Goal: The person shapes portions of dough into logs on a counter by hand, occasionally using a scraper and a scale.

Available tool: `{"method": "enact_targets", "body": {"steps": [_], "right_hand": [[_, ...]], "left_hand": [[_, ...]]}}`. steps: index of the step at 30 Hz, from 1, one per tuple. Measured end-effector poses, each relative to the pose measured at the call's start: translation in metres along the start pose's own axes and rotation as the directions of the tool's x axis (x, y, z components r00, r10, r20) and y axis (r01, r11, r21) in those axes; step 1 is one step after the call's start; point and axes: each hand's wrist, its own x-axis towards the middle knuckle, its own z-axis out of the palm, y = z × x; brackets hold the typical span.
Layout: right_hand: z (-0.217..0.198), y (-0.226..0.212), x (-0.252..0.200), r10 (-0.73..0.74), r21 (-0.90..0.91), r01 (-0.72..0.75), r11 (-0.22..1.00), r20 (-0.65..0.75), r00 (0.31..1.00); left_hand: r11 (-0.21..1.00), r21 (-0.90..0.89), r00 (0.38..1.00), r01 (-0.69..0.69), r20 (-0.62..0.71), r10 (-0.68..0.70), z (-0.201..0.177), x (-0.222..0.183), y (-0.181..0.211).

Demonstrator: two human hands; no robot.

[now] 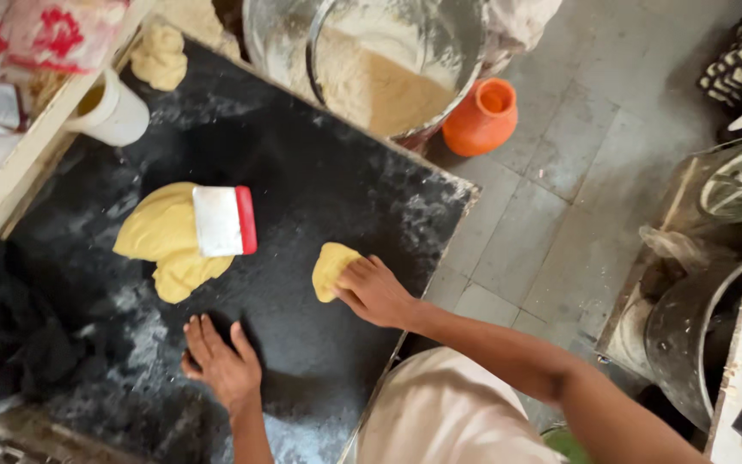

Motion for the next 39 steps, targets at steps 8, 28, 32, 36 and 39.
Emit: {"method": "enact_targets", "body": {"steps": [8, 28, 32, 36, 39], "right_hand": [[0.047, 0.018, 0.083, 0.240, -0.411, -0.286, 0.866, -0.161, 0.957], [0.028, -0.021, 0.003, 0.152, 0.220, -0.213, 0.952, 0.263, 0.953], [0.040, 0.018, 0.066, 0.304, -0.263, -0.282, 0.923, 0.046, 0.952], [0.051, -0.020, 0.048, 0.071, -0.457, -0.138, 0.879, -0.161, 0.984], [0.050, -0.048, 0.015, 0.177, -0.447, -0.186, 0.875, -0.061, 0.982]], "left_hand": [[0.999, -0.023, 0.999, -0.036, -0.030, 0.035, 0.005, -0.014, -0.003], [0.999, 0.036, 0.999, -0.001, -0.036, 0.002, 0.006, -0.002, -0.012], [1.000, 0.012, 1.000, 0.023, 0.001, -0.023, 0.006, -0.012, -0.010], [1.000, -0.003, 1.000, 0.024, 0.016, -0.024, 0.001, -0.010, -0.013], [0.999, 0.012, 0.998, 0.042, 0.036, -0.043, 0.002, -0.009, -0.010]]}}
